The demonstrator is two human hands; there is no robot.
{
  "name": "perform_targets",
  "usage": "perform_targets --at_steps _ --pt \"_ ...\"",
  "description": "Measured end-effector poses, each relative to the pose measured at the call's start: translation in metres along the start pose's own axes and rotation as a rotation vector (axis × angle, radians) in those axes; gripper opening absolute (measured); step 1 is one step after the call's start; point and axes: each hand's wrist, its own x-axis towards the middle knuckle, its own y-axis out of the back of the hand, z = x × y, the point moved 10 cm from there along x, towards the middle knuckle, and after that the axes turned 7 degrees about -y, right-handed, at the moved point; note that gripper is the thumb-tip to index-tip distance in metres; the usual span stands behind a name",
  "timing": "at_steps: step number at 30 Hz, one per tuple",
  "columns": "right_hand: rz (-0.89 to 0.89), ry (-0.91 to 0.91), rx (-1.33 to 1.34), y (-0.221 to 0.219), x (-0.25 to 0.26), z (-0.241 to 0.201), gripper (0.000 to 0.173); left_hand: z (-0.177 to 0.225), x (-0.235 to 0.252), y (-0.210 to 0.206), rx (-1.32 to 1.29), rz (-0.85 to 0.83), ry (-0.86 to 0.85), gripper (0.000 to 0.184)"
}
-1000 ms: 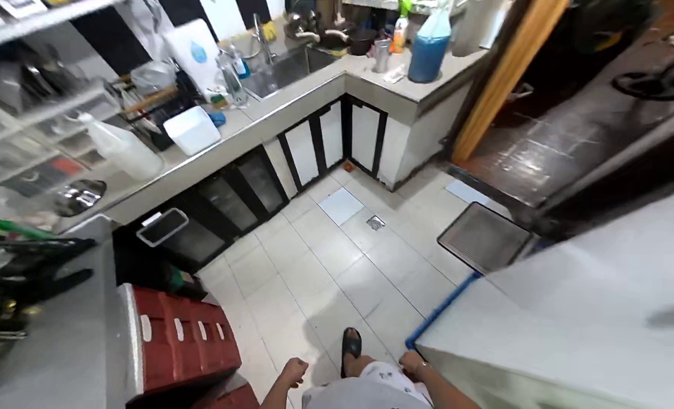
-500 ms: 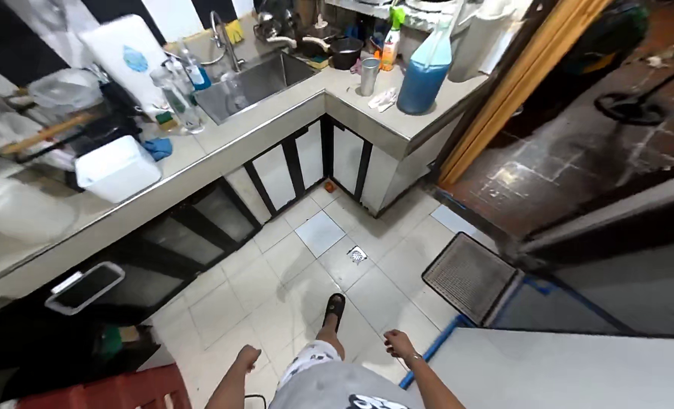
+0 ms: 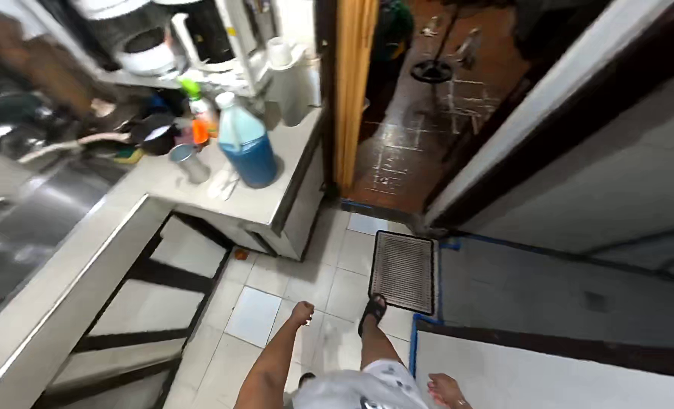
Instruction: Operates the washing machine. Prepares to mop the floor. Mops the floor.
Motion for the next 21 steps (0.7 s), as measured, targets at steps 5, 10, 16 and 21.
perform_targets --at_steps 5,10,16,21 --pt "0.003 0.109 -0.392 0.039 0.080 -0.077 0.040 0.125 0.073 -0.077 0.045 -0.102 0.061 0.044" --pt "-0.007 0.113 -0.032 0.094 0.075 -0.264 0.040 0.278 0.134 -0.139 0.622 -0.436 -0.276 0.042" --pt "-0.002 0.117 0.074 0.137 0.113 -0.454 0.039 0.413 0.242 -0.097 0.284 -0.316 -0.156 0.044" --pt "0.016 0.081 0.139 0.165 0.146 -0.543 0.036 0.526 0.362 -0.025 0.120 -0.205 0.014 0.043"
